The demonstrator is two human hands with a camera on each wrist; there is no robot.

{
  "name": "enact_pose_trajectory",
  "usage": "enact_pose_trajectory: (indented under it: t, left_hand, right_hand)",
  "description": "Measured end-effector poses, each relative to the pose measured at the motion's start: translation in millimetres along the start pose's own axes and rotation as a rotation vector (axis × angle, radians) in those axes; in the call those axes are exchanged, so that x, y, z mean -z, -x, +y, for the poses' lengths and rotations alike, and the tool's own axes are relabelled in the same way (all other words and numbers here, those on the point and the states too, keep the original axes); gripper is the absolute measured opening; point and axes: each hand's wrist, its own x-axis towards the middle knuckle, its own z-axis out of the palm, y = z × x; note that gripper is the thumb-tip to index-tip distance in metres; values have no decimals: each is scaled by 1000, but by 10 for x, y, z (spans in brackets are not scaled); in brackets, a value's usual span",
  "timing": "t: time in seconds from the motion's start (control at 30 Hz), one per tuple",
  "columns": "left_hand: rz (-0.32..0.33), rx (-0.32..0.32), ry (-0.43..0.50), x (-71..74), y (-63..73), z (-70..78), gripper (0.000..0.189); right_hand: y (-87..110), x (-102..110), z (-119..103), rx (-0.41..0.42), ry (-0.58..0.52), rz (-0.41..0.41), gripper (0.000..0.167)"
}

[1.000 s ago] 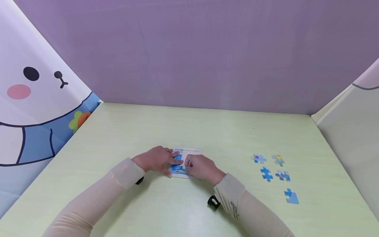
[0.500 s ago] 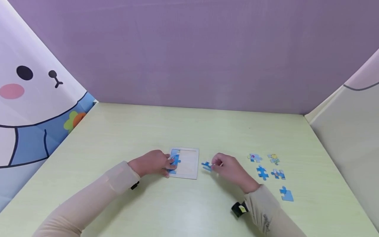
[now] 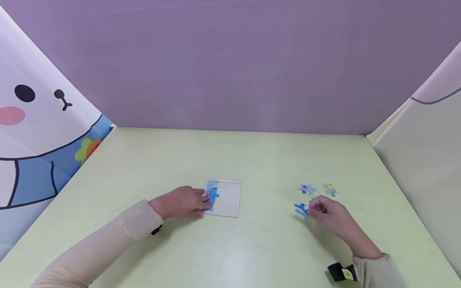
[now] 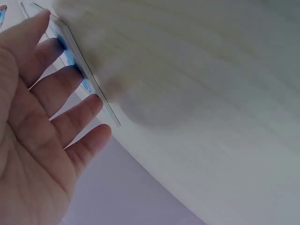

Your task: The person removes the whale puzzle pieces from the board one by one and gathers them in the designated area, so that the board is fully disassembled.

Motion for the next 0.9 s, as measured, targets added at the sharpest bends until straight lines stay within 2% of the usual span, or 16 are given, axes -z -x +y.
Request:
enact_pose_trajectory:
  t: [0.17, 0.3, 0.57, 0.73, 0.9]
  left_hand:
    - [-55, 37, 95, 12, 38, 15, 40]
    - [-73, 46, 155, 0, 60, 24, 41]
    - [49, -19, 15, -22, 70, 33, 33]
    - [30, 10, 57, -2, 36, 30, 34]
    - [13, 20, 79, 26, -2, 8, 34]
  right_hand:
    - [150, 99, 172, -68, 8, 9, 9]
    - [233, 147, 282, -66, 33, 39, 6]
    - [344, 178, 436, -69, -9, 17, 5]
    - [332, 193, 460, -76, 18, -19, 7]
    - [290, 205, 459, -125, 57, -62, 11]
